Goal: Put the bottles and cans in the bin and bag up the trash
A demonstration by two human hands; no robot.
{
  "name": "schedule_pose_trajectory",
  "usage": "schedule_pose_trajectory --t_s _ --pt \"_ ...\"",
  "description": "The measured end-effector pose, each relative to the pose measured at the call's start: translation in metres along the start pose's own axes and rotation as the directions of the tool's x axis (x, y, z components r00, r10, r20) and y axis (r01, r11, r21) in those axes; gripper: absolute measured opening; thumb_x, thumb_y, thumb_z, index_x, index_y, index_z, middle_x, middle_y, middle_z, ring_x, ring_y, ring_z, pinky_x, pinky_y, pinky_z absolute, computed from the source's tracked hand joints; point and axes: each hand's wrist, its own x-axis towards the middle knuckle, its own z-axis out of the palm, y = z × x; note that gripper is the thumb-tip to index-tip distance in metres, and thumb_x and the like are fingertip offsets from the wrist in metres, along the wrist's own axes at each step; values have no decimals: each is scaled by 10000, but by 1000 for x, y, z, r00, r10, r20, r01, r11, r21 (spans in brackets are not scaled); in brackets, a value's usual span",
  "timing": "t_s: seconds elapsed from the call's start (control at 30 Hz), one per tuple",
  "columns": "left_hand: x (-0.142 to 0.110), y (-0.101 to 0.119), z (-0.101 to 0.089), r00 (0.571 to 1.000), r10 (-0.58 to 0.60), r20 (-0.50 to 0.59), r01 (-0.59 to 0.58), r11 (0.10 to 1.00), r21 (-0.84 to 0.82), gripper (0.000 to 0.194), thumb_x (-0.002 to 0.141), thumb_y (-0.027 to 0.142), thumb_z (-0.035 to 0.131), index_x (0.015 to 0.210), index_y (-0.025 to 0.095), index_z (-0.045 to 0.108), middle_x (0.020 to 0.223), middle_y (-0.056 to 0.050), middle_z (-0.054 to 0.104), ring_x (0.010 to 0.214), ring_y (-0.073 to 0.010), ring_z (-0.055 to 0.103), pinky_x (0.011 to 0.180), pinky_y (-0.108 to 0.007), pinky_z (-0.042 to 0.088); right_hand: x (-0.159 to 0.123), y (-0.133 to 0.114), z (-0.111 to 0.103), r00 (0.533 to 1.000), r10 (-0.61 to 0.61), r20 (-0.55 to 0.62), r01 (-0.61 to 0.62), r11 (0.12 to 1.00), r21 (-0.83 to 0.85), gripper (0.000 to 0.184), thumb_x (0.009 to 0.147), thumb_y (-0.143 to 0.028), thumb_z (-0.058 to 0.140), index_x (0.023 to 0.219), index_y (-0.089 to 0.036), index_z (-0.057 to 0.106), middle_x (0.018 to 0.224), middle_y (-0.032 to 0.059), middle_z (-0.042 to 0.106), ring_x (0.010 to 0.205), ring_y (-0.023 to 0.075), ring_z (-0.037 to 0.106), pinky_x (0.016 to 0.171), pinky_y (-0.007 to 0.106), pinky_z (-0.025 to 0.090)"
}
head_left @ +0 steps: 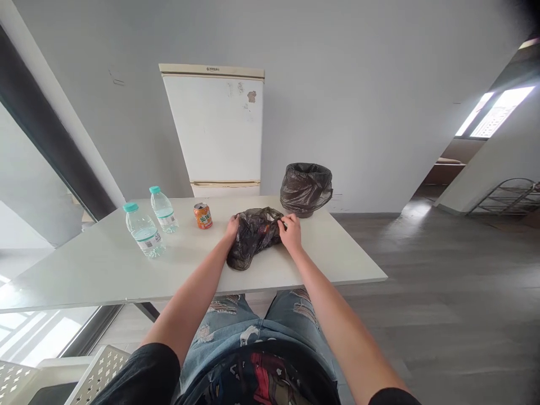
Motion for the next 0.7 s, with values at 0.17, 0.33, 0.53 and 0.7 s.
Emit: schedule_pose_trajectory --t_s 0.17,0.33,0.53,0.7 --pt "-7 6 -6 987 -34 -157 44 997 60 147 977 330 553 1047 204 520 1029 -146 710 1079 -326 692 992 -474 530 2 12 -3 974 144 -173 -149 989 -13 226 872 -142 421 902 -200 638 1020 122 583 993 272 568 917 390 475" --pt "-22 25 -11 946 134 -295 -98 986 132 350 941 194 544 1279 162 457 1379 -227 558 1305 -300 568 1157 -471 403 4 23 -4 910 292 -293 -305 952 2 278 861 -157 350 786 -217 610 915 118 583 880 276 572 832 388 471" --pt "-56 54 7 525 793 309 -844 439 307 285 945 227 578 1225 211 629 1342 -158 621 1302 -289 565 1162 -457 401 0 6 -12 904 192 -382 -211 978 -6 211 903 -216 377 853 -227 582 1009 135 574 1028 297 576 940 426 474" --pt "-69 47 36 383 623 682 -923 295 248 354 982 216 515 1304 205 660 1289 -133 688 1240 -289 609 1105 -464 452 -8 -14 -13 965 -262 -34 262 965 15 188 864 -165 429 902 -223 604 1070 122 616 1079 274 581 1029 427 446"
